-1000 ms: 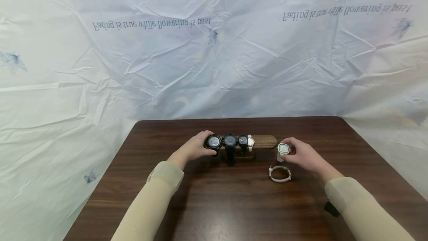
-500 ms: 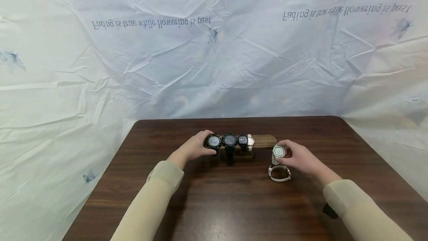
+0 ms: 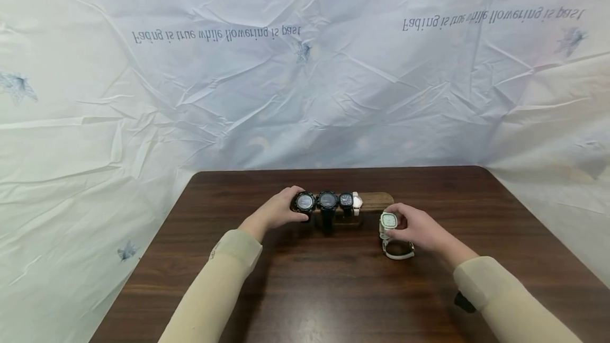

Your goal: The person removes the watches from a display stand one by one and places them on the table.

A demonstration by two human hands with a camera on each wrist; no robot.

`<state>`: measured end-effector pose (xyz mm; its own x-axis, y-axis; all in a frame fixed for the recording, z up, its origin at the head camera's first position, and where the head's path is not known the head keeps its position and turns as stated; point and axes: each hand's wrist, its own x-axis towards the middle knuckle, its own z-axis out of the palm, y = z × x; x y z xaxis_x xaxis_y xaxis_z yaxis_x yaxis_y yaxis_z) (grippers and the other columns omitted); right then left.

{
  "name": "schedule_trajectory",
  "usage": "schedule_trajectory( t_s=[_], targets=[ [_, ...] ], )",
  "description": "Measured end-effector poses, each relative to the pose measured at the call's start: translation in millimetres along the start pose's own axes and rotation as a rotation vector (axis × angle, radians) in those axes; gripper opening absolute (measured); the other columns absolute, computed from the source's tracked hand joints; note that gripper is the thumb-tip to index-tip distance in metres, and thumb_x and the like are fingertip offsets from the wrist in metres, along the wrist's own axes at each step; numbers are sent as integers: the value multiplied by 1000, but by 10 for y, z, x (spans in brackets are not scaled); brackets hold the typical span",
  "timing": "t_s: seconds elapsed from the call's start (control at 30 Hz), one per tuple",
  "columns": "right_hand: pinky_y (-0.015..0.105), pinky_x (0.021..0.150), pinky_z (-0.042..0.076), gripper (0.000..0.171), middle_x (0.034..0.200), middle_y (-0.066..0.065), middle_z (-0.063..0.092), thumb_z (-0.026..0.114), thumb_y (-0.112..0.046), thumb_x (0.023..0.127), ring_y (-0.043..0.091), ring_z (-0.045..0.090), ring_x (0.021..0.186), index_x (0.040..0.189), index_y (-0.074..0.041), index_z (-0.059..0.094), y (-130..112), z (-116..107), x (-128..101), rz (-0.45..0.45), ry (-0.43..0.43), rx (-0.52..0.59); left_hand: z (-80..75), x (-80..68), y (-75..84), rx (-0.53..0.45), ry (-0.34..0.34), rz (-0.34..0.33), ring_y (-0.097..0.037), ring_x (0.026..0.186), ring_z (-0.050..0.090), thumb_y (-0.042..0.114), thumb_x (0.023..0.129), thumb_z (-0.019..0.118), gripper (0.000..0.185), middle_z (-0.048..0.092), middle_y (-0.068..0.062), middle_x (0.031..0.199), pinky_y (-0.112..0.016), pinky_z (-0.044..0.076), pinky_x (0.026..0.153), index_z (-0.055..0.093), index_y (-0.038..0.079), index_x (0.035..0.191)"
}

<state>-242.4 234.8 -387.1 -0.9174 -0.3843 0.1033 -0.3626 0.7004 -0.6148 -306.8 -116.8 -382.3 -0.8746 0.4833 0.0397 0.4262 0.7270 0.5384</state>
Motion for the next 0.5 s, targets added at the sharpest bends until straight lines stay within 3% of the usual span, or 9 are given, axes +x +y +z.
schedule_trajectory(
  t_s=[0.5],
  targets=[
    [26,57,42,49,79,-3,50,65,-36,76,12,48,67,114,-12,48,-111,129,47,-64,-71,3,3,5,12,3,-3,-8,-12,99,46,39,72,67,61,44,1,114,-34,40,80,39,20,123]
  ],
)
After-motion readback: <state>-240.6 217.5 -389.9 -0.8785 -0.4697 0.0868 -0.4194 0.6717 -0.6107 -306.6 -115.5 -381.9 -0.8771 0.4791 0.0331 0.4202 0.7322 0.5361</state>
